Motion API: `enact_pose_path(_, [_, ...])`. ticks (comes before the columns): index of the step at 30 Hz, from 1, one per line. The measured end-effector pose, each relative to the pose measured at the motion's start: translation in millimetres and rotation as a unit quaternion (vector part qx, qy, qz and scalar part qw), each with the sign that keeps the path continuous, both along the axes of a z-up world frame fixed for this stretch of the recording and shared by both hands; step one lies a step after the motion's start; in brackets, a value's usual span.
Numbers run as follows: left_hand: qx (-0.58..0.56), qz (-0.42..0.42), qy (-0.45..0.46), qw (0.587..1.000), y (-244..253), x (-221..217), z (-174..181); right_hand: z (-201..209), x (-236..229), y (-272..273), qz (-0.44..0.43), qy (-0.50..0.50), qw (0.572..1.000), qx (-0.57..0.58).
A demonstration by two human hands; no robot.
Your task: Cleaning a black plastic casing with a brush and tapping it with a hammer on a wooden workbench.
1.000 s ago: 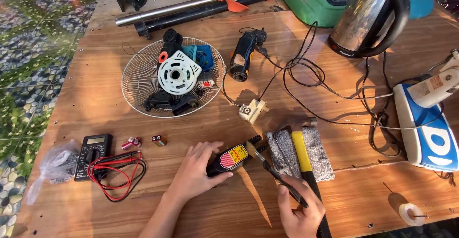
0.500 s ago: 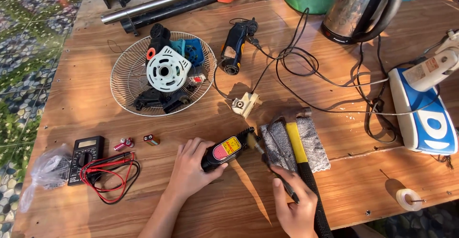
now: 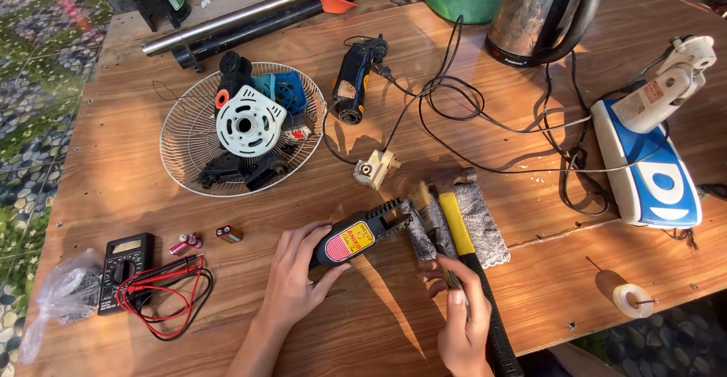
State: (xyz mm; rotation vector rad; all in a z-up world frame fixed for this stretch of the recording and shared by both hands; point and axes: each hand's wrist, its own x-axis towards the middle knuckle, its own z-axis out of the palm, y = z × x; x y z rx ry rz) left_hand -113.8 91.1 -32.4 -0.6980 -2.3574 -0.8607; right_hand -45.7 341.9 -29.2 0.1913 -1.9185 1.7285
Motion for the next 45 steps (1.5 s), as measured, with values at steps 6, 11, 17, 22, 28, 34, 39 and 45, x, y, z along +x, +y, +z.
enact_pose_path(6, [-0.039,-0.001,0.042,0.998,0,-1,-10,-5,-3,-3,0.027,-0.072,0.995,-0.067])
enact_pose_path(11, [-0.043,-0.027,0.092,0.994,6,0,-2,-14,-10,1,0.020,-0.122,0.980,-0.157])
enact_pose_path(17, [-0.042,-0.052,0.136,0.989,13,3,1,-28,-10,1,0.036,-0.141,0.978,-0.150])
enact_pose_path(22, [-0.045,-0.026,0.126,0.991,10,2,-4,-25,-15,3,-0.072,-0.166,0.972,-0.147])
enact_pose_path(28, [-0.067,-0.020,0.131,0.989,7,2,-5,-40,-20,-2,-0.087,-0.173,0.981,-0.015])
enact_pose_path(34, [-0.054,-0.030,0.151,0.987,11,1,-6,-21,-20,13,-0.113,-0.057,0.991,0.033])
enact_pose_path(39, [-0.061,-0.034,0.132,0.989,8,4,-5,-21,-15,7,-0.109,-0.087,0.986,0.093])
enact_pose_path(45, [-0.050,-0.050,0.141,0.987,13,4,-1,-21,-18,19,-0.153,-0.102,0.983,0.004])
